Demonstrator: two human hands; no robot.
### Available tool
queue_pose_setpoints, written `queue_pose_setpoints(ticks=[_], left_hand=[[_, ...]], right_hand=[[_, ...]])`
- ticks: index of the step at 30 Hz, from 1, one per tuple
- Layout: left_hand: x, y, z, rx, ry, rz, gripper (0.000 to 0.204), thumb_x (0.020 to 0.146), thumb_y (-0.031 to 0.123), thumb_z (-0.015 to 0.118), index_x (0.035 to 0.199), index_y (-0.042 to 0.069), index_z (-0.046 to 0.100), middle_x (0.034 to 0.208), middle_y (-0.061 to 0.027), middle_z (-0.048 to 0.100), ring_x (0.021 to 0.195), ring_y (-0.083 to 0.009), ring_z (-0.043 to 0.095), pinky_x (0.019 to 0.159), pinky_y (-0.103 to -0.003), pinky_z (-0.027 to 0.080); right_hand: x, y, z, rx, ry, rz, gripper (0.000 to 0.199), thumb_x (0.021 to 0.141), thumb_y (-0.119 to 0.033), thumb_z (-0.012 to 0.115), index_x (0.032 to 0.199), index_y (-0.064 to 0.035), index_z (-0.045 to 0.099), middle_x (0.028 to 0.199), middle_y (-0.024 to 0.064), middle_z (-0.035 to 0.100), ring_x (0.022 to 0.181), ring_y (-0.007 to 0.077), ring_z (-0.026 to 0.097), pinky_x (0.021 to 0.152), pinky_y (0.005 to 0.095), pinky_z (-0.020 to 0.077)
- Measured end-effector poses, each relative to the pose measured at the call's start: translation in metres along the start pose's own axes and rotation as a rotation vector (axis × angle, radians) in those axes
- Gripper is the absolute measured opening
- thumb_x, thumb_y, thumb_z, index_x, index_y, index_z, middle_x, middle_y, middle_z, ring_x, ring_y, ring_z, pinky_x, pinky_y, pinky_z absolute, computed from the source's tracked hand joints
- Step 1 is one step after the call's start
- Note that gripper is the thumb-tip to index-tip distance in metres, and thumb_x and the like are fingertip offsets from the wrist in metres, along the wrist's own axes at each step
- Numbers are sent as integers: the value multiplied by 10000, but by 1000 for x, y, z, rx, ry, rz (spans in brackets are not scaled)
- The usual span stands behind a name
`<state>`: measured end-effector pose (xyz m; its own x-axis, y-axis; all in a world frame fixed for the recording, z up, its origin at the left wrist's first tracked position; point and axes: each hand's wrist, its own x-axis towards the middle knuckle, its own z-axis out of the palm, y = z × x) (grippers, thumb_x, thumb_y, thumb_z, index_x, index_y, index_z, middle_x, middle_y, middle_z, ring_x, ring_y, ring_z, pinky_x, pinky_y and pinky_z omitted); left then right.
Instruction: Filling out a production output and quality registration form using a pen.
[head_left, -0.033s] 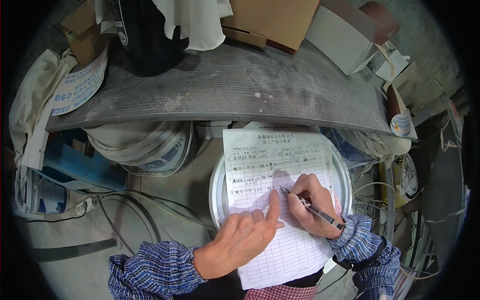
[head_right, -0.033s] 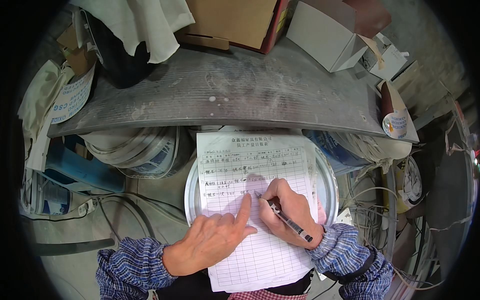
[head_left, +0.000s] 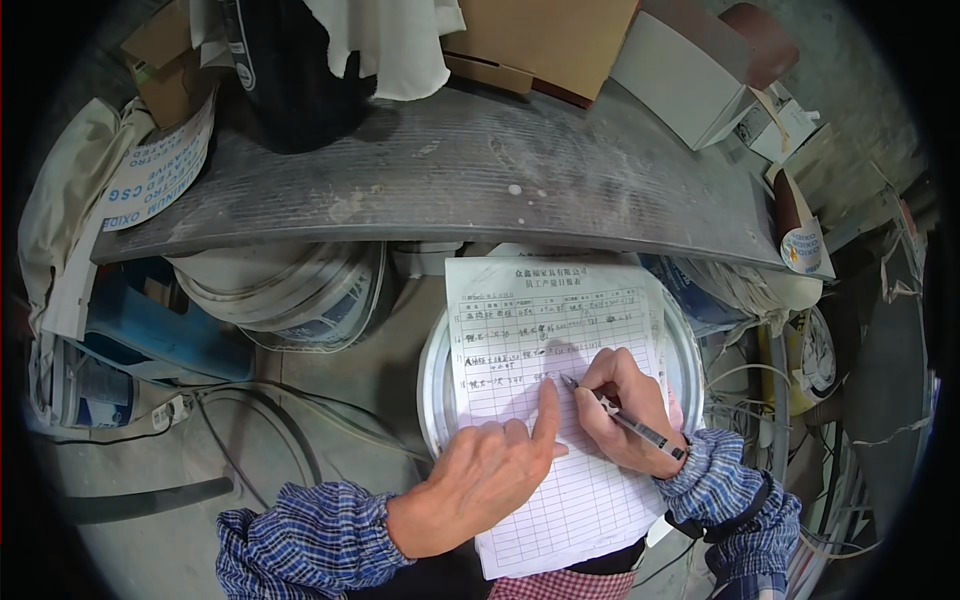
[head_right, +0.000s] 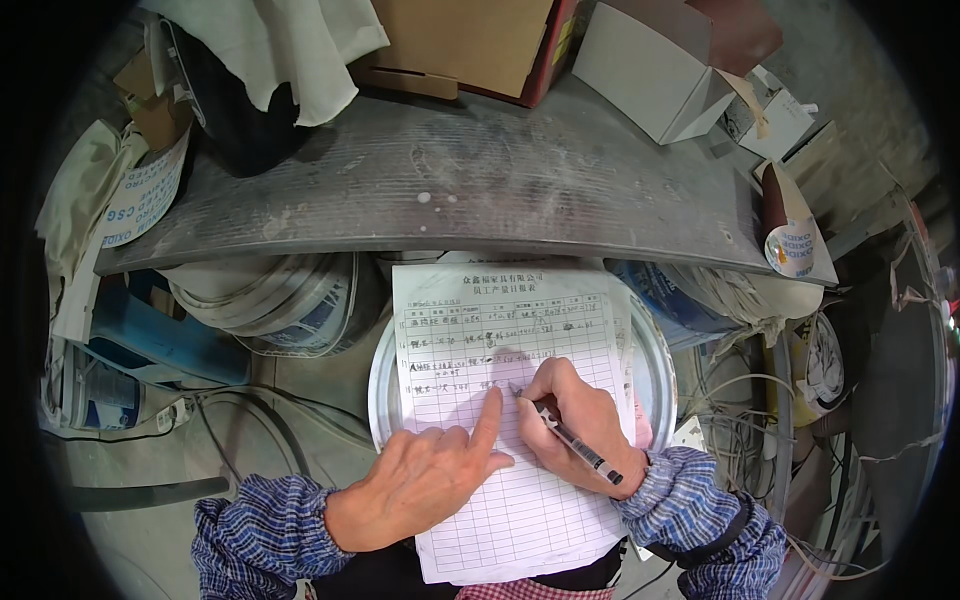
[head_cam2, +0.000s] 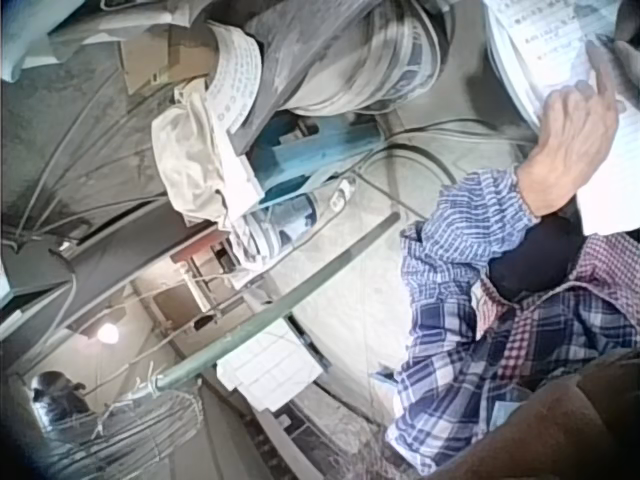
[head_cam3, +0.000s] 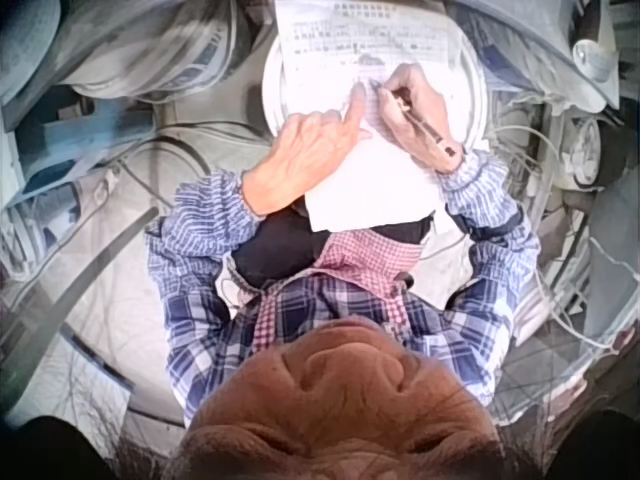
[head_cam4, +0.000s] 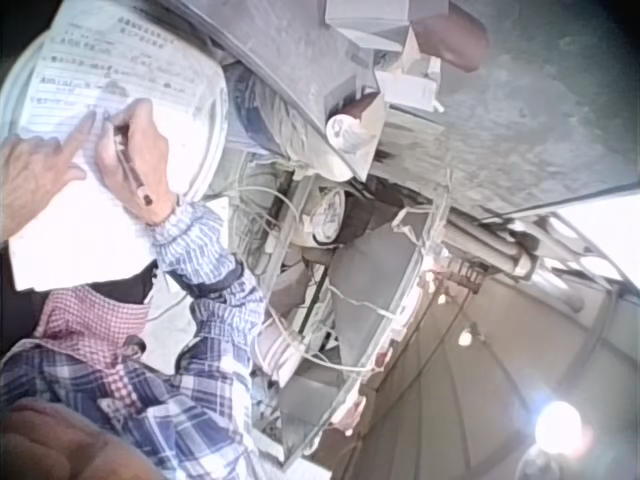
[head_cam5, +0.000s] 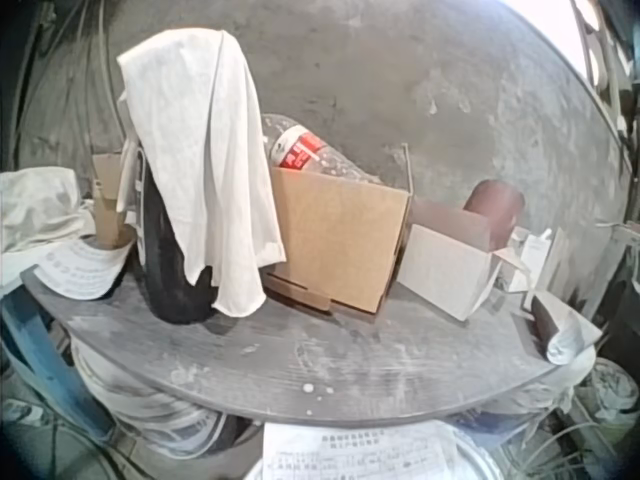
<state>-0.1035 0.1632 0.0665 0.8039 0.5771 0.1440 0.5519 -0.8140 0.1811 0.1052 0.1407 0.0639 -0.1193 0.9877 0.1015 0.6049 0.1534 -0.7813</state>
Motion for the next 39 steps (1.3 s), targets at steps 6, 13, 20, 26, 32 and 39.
queue_pose_setpoints(ticks=[6, 13, 20, 26, 32, 39], left_hand=[[0, 0, 1, -12, -6, -6, 622, 975, 424, 579, 1371, -48, 499, 494, 26, 491, 356, -69, 451, 346, -261, 351], [1, -1, 2, -70, -3, -10, 632, 974, 405, 589, 1364, -81, 483, 483, 2, 502, 354, -85, 464, 331, -275, 361], [1, -1, 3, -100, -10, -12, 644, 975, 402, 590, 1373, -90, 469, 486, 1, 500, 349, -86, 456, 322, -280, 357], [0, -2, 5, -125, -14, -17, 655, 971, 392, 598, 1379, -99, 453, 489, -4, 495, 357, -96, 460, 317, -288, 356], [1, -2, 6, -151, -21, -21, 655, 968, 389, 602, 1374, -103, 452, 498, -19, 514, 365, -109, 482, 321, -297, 366], [0, -1, 6, -151, -25, -36, 663, 961, 394, 608, 1377, -97, 451, 502, -22, 520, 369, -123, 493, 335, -304, 379]], right_hand=[[1, -3, 0, -5, -9, 10, 195, 889, -104, 647, 956, -29, 480, 737, 93, 589, 573, 189, 604, 539, 305, 477], [3, -5, -2, -23, 7, 0, 190, 896, -112, 636, 953, -20, 480, 726, 103, 587, 576, 193, 609, 538, 308, 478], [2, -2, -1, -41, 31, -9, 190, 889, -105, 634, 945, -17, 475, 711, 103, 584, 550, 194, 600, 518, 310, 473], [2, 0, 1, -22, 41, -28, 188, 883, -94, 640, 941, -18, 478, 701, 96, 579, 544, 184, 589, 516, 303, 467], [1, -2, 0, -32, 21, -21, 186, 883, -93, 640, 939, -17, 481, 700, 95, 580, 544, 183, 590, 517, 299, 466], [2, -3, 1, -36, 34, -29, 185, 880, -81, 637, 937, -12, 476, 692, 98, 583, 547, 174, 587, 521, 298, 469]])
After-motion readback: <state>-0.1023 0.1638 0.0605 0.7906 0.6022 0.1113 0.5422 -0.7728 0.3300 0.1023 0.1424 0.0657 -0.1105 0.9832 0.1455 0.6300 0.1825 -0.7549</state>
